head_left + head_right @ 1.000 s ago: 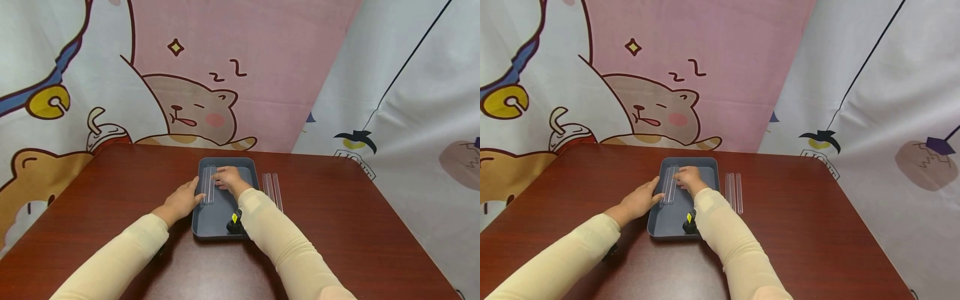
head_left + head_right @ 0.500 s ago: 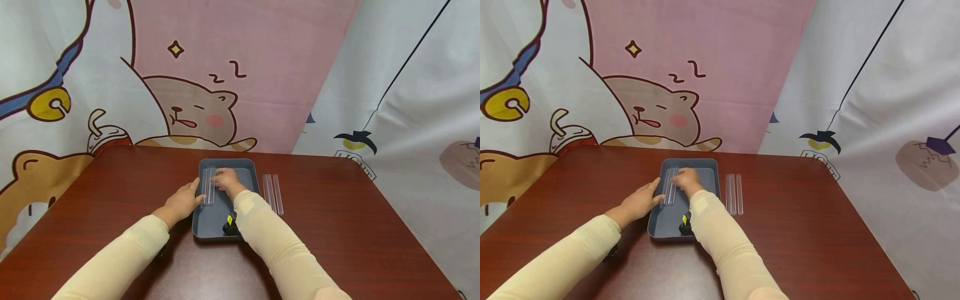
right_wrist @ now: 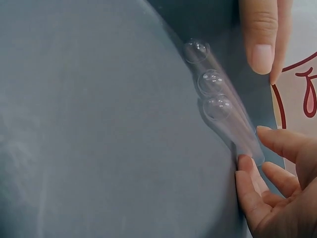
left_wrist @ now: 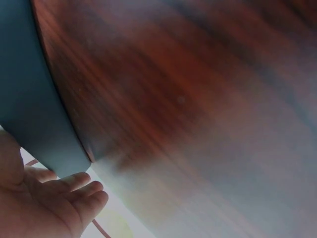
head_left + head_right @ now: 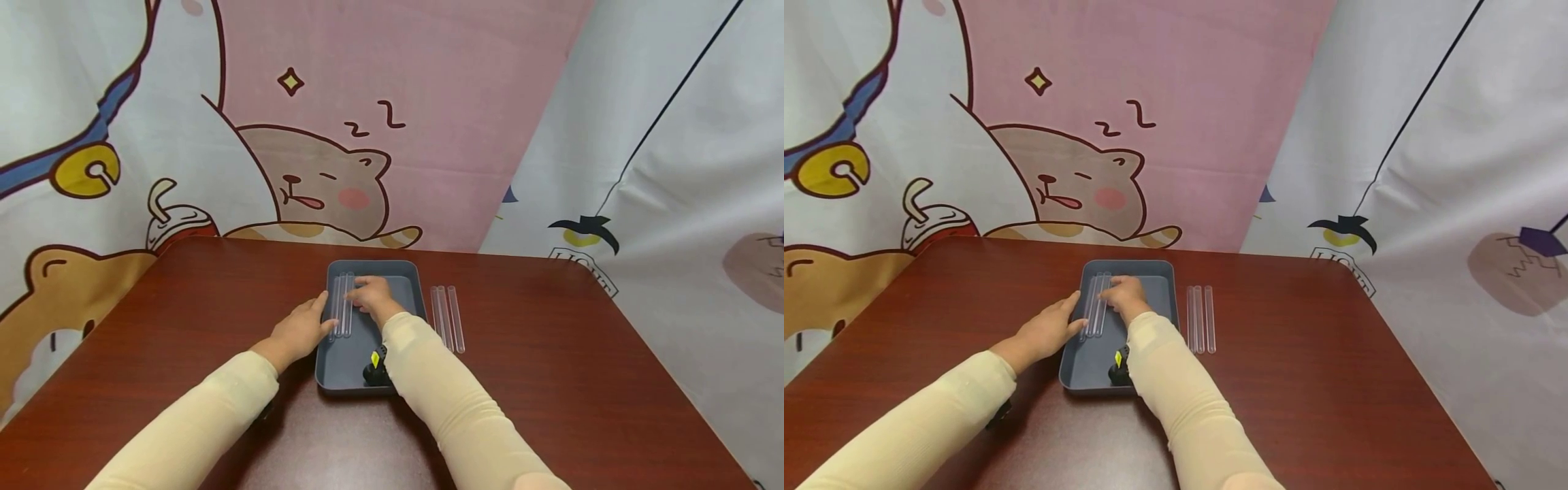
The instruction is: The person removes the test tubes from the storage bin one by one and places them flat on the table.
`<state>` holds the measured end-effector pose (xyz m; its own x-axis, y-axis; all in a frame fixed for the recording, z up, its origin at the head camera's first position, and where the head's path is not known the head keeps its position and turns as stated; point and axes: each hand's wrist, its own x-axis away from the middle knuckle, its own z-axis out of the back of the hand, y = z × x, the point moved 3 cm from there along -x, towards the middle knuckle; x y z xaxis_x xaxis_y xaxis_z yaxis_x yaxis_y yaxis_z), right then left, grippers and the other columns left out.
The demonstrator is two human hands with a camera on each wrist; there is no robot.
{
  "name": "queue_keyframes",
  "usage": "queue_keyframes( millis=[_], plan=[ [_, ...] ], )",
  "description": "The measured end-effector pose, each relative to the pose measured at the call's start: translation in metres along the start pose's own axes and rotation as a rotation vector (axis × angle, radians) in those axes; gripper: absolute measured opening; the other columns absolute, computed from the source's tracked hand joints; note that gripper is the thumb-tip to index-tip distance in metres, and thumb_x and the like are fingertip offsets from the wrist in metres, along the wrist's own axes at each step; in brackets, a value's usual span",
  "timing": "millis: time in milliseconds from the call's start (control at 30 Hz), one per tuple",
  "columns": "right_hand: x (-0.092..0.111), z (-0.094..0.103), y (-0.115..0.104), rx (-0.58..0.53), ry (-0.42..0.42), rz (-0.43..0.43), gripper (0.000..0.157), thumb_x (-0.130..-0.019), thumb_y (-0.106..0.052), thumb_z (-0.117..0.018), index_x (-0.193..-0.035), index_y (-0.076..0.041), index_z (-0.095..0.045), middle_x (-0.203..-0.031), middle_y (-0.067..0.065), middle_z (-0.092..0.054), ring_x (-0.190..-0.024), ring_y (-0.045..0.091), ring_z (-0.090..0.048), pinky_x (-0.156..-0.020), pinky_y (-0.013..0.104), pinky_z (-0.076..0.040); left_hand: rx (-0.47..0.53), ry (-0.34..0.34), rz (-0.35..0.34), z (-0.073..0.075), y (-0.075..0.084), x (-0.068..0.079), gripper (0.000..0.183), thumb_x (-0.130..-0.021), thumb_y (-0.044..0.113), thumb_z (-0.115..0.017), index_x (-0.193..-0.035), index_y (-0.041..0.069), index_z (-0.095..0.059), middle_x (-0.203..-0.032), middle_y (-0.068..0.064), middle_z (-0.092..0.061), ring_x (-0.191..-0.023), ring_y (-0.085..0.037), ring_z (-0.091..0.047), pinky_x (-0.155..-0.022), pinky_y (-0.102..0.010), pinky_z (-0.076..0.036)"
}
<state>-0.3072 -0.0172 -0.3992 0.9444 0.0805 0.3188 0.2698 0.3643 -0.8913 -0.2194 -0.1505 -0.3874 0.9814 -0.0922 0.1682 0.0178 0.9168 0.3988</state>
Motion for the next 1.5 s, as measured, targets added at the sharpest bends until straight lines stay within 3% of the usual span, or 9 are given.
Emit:
queue_keyframes(
  millis=[333,633,1067,1500],
  plan=[
    [0.0,-0.001,0.0,0.007,0.028,-0.009,0.046,-0.081,-0.003,-0.075,-0.126,-0.007,-0.064,-0.112,0.013,-0.068,-0.094,0.023,-0.068,-0.078,0.033,-0.055,0.003,0.01,-0.009,0.0,0.0,0.001,0.072,-0.101,0.037,-0.049,-0.154,0.001,-0.016,-0.152,-0.024,-0.031,-0.139,-0.04,-0.031,-0.106,-0.055,-0.035],
    [-0.003,0.001,0.002,-0.057,-0.017,-0.002,0.047,-0.082,0.001,-0.07,-0.128,-0.007,-0.063,-0.12,0.014,-0.065,-0.099,0.026,-0.068,-0.084,0.036,-0.054,0.002,0.013,-0.005,0.002,0.003,0.001,0.072,-0.101,0.038,-0.049,-0.154,0.001,-0.016,-0.152,-0.024,-0.032,-0.139,-0.039,-0.031,-0.107,-0.054,-0.035],
    [-0.005,0.009,0.0,-0.144,-0.116,-0.062,0.051,-0.085,0.001,-0.068,-0.134,-0.011,-0.058,-0.113,0.013,-0.068,-0.089,0.021,-0.067,-0.085,0.037,-0.054,0.004,-0.004,0.015,0.001,0.003,0.0,0.073,-0.101,0.038,-0.05,-0.154,0.001,-0.016,-0.153,-0.024,-0.031,-0.14,-0.039,-0.031,-0.107,-0.055,-0.034],
    [0.002,0.017,-0.014,-0.144,-0.103,-0.055,0.052,-0.083,0.002,-0.066,-0.133,-0.013,-0.06,-0.118,0.013,-0.065,-0.079,0.017,-0.061,-0.083,0.037,-0.055,0.015,0.0,0.021,0.001,0.001,0.0,0.073,-0.1,0.039,-0.05,-0.154,0.002,-0.017,-0.153,-0.023,-0.031,-0.139,-0.039,-0.031,-0.105,-0.056,-0.036]
  ],
)
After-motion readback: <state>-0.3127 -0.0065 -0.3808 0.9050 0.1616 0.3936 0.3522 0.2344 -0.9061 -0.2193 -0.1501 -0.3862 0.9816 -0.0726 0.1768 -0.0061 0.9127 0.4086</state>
